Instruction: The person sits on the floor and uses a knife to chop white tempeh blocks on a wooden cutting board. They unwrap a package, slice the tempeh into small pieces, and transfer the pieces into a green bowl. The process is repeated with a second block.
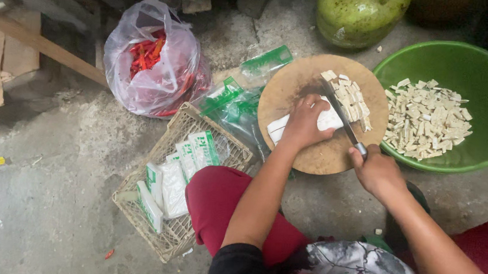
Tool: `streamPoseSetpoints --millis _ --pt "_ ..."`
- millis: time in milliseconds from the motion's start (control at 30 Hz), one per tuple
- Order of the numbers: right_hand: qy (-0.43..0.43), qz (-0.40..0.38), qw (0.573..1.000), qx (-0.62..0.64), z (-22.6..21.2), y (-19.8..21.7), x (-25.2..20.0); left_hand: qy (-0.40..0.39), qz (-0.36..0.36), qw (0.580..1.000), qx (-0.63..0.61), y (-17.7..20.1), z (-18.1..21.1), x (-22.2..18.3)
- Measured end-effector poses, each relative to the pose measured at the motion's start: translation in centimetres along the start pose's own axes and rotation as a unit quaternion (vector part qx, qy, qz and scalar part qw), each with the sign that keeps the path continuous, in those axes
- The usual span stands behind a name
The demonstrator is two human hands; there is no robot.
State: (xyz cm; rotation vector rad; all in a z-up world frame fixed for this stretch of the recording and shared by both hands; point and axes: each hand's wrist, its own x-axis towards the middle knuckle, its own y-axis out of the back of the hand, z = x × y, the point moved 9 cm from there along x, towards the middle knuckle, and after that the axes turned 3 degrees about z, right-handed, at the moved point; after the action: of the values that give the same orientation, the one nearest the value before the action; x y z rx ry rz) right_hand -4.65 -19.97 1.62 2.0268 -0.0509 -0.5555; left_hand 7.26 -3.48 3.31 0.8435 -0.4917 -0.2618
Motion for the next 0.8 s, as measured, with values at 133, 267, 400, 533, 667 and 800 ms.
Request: streamPoseSetpoints --millis 133,267,400,533,667,800 --pt "-0.075 -0.091 0.99 0.079 -1.1 0.1 -0.1 -0.003 0.009 1.0 -0.006 -0.1 -0.2 0.1" --pt "-0.091 -0.101 0.98 0.146 -1.6 0.1 -0.2 -0.007 0.003 1.0 -0.013 -0.3 -0.3 0.2" --pt "-0.099 -0.09 0.965 0.226 -1.2 -1.5 -0.8 -0.002 -0.006 1.0 -0.011 -0.3 -0.5 0.2" --pt "-0.104 -0.062 0.971 0.204 -0.5 -2.3 -1.3 -0.003 -0.009 1.0 -0.028 -0.4 -0.7 0.2" --pt "-0.071 -0.052 0.987 0.136 -1.2 -1.6 -1.0 -0.003 -0.004 0.999 -0.043 -0.4 -0.8 0.1" --pt "-0.108 -0.068 0.981 0.147 -0.6 -1.5 -0.7 -0.005 -0.003 1.0 -0.025 -0.2 -0.6 0.1"
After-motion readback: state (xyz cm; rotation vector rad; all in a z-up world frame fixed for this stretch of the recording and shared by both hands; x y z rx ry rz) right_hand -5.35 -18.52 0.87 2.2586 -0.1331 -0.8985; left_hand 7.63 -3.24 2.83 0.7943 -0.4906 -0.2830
